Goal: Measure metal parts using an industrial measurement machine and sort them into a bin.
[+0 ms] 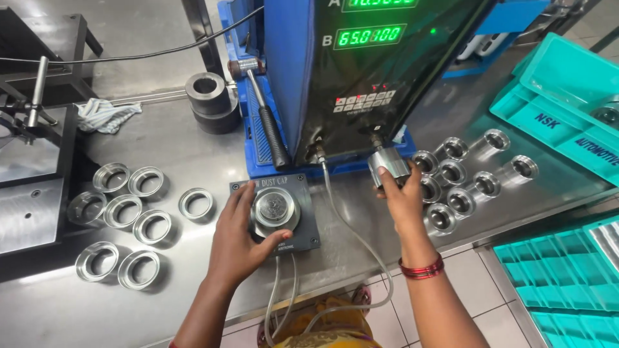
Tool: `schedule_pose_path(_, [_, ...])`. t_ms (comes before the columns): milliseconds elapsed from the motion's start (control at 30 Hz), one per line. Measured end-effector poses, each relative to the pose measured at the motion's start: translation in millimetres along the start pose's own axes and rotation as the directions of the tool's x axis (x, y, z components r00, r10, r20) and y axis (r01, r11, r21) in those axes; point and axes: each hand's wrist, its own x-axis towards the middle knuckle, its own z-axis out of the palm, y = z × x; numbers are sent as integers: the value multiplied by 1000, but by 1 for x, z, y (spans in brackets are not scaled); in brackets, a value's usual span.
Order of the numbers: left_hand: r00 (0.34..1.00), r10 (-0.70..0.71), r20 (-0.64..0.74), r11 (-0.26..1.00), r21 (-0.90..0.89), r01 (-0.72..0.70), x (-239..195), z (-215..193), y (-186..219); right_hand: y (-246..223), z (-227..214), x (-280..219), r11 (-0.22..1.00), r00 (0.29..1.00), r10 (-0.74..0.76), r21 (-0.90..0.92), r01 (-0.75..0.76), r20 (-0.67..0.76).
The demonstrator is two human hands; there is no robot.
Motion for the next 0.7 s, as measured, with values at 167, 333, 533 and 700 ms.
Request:
schedule_pose_path(167, [998, 33, 57, 994, 107, -39, 14, 22, -8, 29, -27, -20, 968, 994, 101, 228, -106, 32])
schedule_pose_path(333, [991, 129, 21, 985, 110, -131, 17, 19, -26, 12, -41, -55, 736, 912, 144, 574, -358, 384])
schedule_pose_path(533, [945, 300, -132, 948, -67, -311, 26, -23, 2, -45, 78, -83, 896, 810, -222, 440, -49, 543])
schedule_pose_path(700, [947, 61, -316, 998, 39, -51, 0, -57, -48, -35, 134, -86, 946, 712, -323, 226, 231, 624])
